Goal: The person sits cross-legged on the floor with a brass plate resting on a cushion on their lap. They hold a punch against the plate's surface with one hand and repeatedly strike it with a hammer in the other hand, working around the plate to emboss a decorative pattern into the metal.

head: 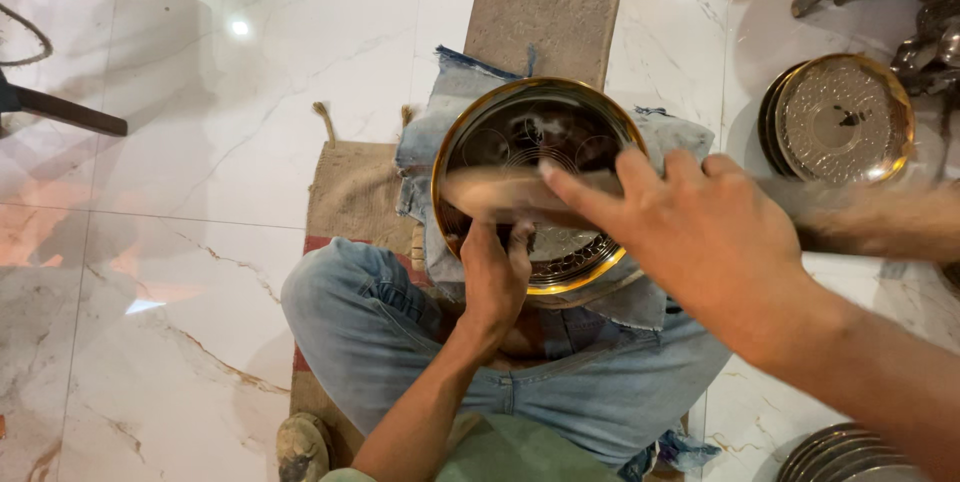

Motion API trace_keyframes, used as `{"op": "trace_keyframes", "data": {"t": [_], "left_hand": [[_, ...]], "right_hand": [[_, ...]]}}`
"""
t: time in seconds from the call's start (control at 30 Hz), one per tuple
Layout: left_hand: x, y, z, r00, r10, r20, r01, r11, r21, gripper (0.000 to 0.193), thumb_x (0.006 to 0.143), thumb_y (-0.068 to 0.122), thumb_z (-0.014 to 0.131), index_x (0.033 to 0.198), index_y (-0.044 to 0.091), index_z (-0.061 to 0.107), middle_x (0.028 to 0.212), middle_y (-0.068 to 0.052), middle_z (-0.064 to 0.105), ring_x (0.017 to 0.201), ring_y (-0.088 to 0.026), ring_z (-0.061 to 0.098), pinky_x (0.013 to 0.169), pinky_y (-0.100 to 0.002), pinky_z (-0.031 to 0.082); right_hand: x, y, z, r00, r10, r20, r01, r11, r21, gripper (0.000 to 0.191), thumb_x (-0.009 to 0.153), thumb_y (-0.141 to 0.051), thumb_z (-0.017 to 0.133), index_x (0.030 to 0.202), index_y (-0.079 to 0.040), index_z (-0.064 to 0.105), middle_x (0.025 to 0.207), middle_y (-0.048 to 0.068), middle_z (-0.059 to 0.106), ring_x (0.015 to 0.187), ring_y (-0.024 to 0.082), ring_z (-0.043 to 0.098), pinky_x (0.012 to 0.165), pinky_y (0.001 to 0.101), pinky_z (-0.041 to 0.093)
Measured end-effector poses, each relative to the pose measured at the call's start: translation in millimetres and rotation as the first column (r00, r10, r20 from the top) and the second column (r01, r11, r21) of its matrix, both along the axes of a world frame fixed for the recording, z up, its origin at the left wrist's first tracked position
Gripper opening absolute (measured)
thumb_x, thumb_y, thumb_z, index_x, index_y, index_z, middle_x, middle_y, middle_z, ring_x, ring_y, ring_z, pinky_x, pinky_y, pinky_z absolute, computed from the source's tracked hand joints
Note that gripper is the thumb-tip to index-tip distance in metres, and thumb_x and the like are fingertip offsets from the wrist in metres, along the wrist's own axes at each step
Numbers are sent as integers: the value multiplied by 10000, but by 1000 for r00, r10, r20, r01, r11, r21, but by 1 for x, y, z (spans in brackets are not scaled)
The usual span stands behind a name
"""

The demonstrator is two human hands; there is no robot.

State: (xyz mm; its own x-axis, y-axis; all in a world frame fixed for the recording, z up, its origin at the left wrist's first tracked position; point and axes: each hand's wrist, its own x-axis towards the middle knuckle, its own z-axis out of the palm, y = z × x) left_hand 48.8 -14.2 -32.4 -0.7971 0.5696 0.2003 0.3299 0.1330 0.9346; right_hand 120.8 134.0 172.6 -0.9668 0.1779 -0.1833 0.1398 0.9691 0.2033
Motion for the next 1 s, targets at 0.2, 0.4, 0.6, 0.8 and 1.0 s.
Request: {"op": "trace_keyframes", "data": {"t": [0.2,0.4,0.6,0.8,1.0], "left_hand": [[-7,2,7,991,-99,93,100,995,-6,223,981,28,663,1182,-21,578,1022,-193,708,888,-317,736,752,-409,580],[-31,7,9,920,-392,-17,391,920,-21,278,955,25,671,1223,-7,605,1072,-203,672,928,-380,685,794,-434,555],[-61,33,6,614,-765,-195,733,644,-218,361,907,88,671,1260,31,620,1069,-176,684,975,-392,681,841,-475,548],[-69,47,12,481,-872,-96,832,488,-265,461,823,79,687,1282,48,651,1099,-175,723,950,-409,675,821,-480,534],[-71,48,15,456,-883,-107,832,466,-300,428,858,117,712,1279,67,653,1069,-167,731,1003,-389,695,873,-475,545]], "right_hand": [[21,10,-3,995,-100,-20,100,995,-5,781,878,-72,601,1564,-384,394,930,99,652,765,295,741,629,423,621],[62,29,-38,922,-381,74,387,918,-88,781,884,-223,699,1569,-358,351,1050,78,651,822,281,731,670,412,607],[130,5,-101,763,-631,-141,582,766,-273,835,835,-206,765,1574,-325,395,1009,67,669,858,288,729,746,452,596],[154,-22,-147,570,-801,-185,631,570,-526,839,820,-166,784,1565,-240,405,1178,96,707,951,322,734,841,467,583],[155,-29,-149,488,-870,-63,722,444,-531,841,835,-187,778,1577,-223,384,1188,115,719,948,319,755,875,454,588]]}}
